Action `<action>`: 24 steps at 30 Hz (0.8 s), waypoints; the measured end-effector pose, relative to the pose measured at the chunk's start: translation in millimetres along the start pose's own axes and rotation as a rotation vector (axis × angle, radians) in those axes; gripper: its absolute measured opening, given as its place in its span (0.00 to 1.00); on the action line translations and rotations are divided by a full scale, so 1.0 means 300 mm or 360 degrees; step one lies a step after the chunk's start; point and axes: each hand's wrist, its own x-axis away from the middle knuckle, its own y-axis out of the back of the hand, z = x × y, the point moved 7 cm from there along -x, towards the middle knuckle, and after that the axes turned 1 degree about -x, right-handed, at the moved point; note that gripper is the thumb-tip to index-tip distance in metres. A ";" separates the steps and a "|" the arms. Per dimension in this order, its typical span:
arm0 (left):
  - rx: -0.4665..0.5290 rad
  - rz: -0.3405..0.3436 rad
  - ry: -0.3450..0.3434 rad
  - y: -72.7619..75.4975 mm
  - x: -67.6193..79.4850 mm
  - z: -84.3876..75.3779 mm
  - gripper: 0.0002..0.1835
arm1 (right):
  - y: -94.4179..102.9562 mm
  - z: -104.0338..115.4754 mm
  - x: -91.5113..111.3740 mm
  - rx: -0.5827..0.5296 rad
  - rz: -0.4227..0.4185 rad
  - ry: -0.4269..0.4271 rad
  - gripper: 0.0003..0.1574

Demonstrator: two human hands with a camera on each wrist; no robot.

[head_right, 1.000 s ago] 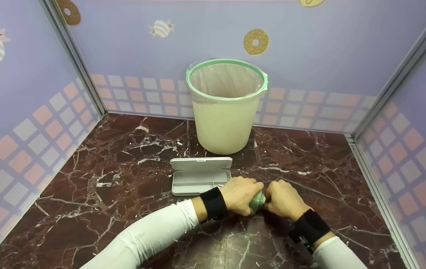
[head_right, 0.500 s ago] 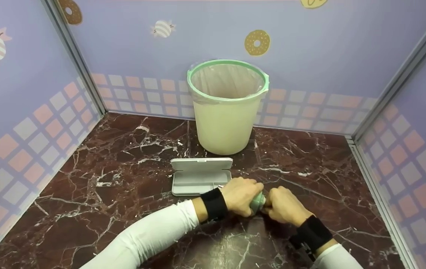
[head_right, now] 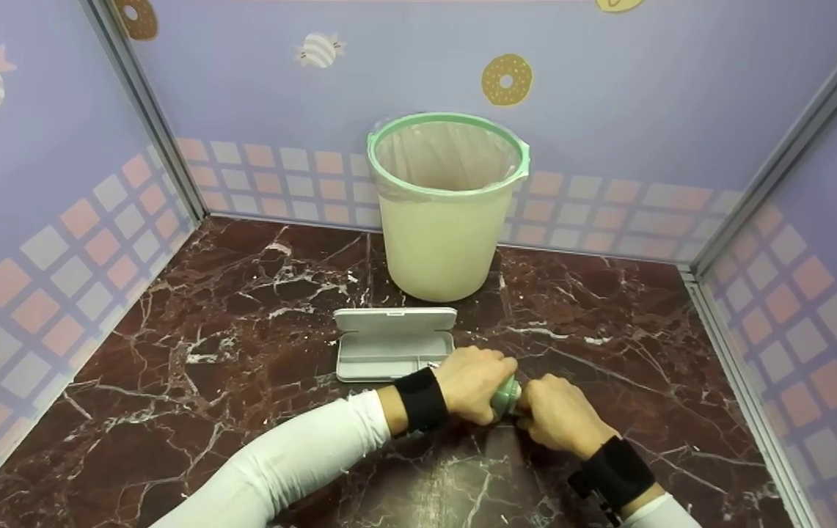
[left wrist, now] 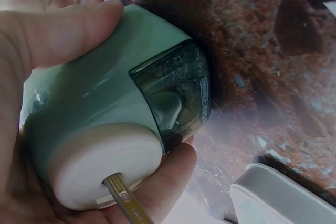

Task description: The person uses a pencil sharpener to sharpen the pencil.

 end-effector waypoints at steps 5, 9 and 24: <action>-0.0008 -0.0010 0.0012 -0.001 -0.001 0.001 0.24 | 0.001 0.001 0.001 -0.0005 -0.0005 0.0000 0.27; -0.0009 -0.0009 0.0018 -0.005 -0.002 0.002 0.24 | 0.002 0.006 0.002 -0.0013 -0.0018 0.0009 0.27; -0.0010 0.0015 0.0031 0.000 -0.001 0.000 0.24 | 0.044 0.070 0.018 0.0049 -0.0022 0.0098 0.31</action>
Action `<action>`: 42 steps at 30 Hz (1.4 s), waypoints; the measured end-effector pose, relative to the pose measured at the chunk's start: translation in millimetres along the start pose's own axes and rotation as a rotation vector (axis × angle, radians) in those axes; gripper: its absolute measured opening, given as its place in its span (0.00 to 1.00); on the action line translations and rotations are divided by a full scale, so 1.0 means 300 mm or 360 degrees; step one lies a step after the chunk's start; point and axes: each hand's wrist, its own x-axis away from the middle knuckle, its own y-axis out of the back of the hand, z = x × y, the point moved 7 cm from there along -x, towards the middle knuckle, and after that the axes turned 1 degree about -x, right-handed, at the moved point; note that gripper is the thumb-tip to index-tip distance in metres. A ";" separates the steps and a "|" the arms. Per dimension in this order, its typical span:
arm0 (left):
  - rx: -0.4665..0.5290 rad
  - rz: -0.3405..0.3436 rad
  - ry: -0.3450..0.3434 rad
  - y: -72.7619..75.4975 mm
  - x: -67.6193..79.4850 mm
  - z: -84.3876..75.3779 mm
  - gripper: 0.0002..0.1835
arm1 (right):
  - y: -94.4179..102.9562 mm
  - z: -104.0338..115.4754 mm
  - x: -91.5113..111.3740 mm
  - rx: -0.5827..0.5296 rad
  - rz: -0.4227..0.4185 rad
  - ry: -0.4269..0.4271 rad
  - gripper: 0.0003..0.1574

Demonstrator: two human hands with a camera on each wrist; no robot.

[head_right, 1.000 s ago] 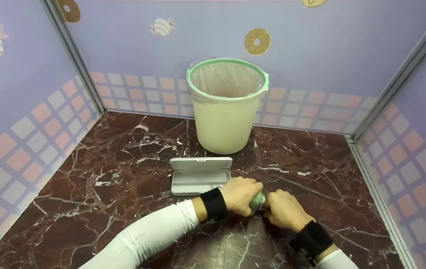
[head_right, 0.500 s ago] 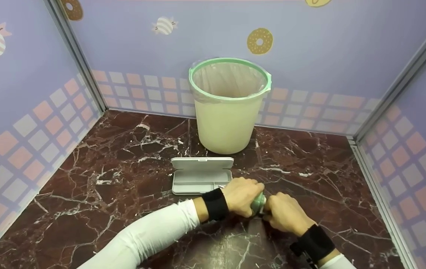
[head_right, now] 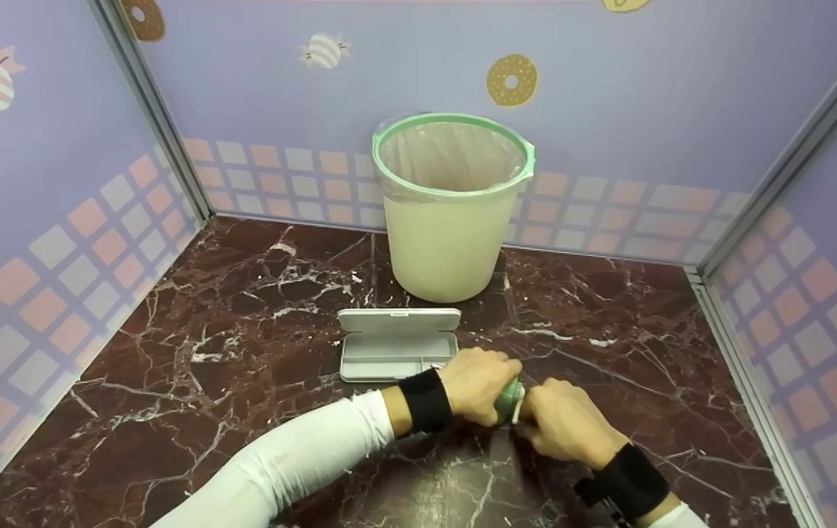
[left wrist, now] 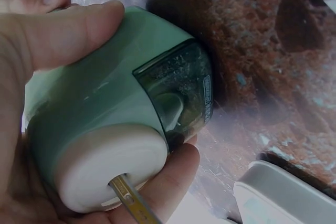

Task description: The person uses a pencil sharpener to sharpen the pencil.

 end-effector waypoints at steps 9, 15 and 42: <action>0.0022 0.0011 -0.0022 0.001 -0.004 -0.004 0.24 | 0.052 0.022 -0.001 0.0035 0.0001 0.0041 0.31; 0.0014 0.0028 0.0003 0.002 -0.005 -0.001 0.24 | 0.101 0.025 -0.009 0.0121 -0.0054 0.0008 0.30; 0.0014 0.0024 -0.0062 -0.014 -0.008 0.009 0.26 | 0.182 0.019 -0.054 0.0371 -0.0122 -0.0156 0.27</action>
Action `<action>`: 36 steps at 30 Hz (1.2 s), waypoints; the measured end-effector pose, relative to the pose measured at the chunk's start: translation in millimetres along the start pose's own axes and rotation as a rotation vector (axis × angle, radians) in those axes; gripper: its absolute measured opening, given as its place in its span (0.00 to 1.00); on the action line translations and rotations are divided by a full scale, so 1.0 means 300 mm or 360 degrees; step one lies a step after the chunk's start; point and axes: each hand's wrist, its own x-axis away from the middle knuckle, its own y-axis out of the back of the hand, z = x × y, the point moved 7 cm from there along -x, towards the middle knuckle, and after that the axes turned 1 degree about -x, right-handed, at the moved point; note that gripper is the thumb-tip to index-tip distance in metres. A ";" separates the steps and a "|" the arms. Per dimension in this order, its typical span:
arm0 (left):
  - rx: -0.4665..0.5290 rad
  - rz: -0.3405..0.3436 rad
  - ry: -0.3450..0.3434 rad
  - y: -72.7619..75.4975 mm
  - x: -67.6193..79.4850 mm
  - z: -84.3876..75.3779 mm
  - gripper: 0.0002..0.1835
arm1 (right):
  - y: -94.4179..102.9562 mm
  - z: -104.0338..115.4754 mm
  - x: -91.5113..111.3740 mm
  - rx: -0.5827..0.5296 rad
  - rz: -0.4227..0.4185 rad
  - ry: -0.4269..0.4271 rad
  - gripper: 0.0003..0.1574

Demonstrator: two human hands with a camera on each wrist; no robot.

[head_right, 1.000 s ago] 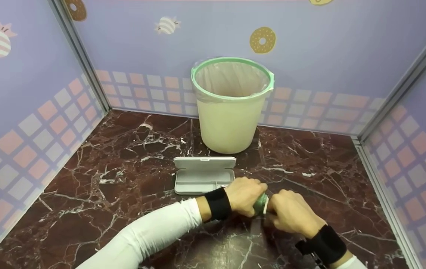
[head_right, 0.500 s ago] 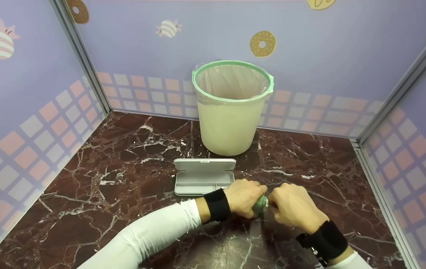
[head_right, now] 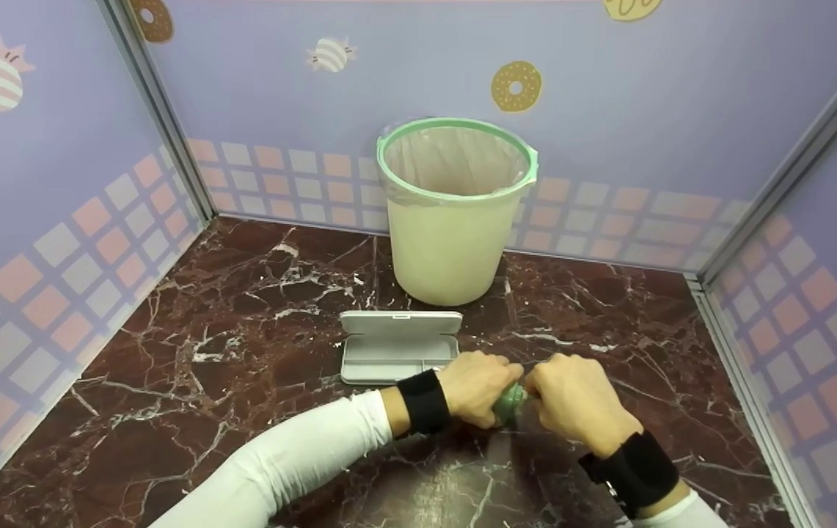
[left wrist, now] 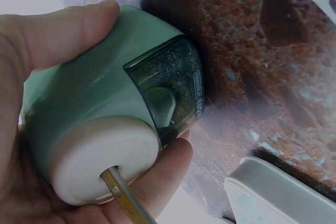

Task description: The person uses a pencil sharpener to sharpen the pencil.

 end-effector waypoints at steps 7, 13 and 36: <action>0.0014 0.0018 -0.0005 -0.013 0.006 0.001 0.26 | -0.003 -0.010 -0.007 0.0060 -0.0085 -0.0028 0.24; -0.0008 0.0029 0.0018 -0.020 0.015 0.000 0.26 | -0.028 -0.042 -0.026 0.0044 -0.0145 -0.0033 0.24; 0.0003 -0.0017 0.0012 -0.002 0.003 0.000 0.25 | -0.231 -0.095 -0.007 -0.0140 0.0034 -0.0199 0.31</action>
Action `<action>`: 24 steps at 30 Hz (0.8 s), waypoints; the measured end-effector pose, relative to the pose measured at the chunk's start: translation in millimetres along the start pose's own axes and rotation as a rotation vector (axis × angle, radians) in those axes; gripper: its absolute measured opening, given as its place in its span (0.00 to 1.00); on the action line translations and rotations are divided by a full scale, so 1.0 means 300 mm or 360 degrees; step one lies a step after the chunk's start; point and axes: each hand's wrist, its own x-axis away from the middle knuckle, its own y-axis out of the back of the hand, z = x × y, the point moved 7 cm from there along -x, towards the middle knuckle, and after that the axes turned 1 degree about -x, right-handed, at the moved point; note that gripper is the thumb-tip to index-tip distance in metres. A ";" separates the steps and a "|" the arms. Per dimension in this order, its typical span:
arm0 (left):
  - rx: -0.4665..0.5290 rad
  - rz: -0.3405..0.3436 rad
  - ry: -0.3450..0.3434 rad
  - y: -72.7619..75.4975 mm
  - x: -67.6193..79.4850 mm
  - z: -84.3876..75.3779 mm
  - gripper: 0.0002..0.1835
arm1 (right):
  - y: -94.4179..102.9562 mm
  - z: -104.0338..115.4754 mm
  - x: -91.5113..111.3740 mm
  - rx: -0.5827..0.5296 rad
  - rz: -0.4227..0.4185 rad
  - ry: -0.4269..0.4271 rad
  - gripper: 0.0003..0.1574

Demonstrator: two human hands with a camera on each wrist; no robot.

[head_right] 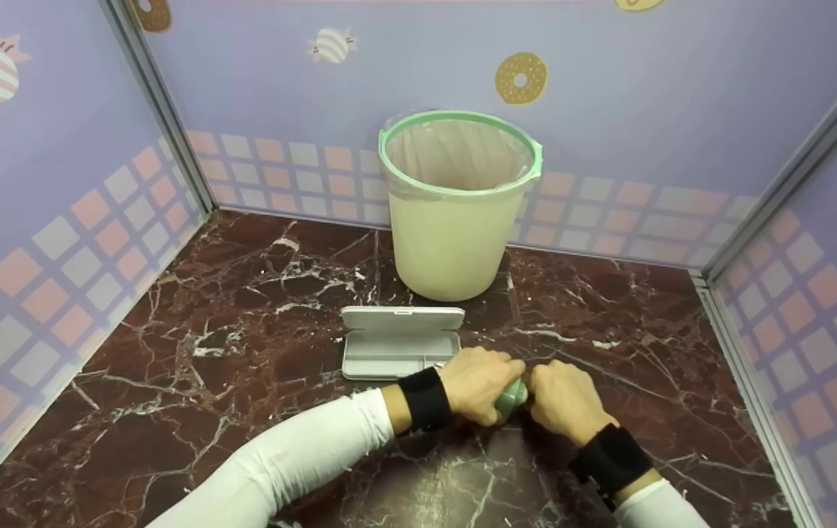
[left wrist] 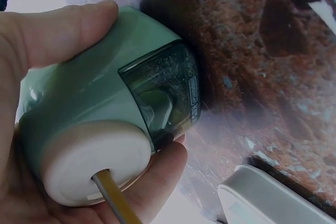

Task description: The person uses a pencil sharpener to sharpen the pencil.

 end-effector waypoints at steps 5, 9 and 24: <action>-0.0015 -0.0015 0.0006 0.005 0.000 0.001 0.24 | -0.009 -0.006 0.001 -0.0132 0.0079 -0.0062 0.33; -0.0023 0.0000 0.0012 0.002 0.002 0.005 0.25 | -0.025 -0.002 0.008 -0.0306 0.0191 -0.0059 0.32; -0.0044 0.0011 0.0023 0.005 -0.004 0.003 0.26 | -0.012 0.052 0.049 -0.0421 0.0235 0.0173 0.24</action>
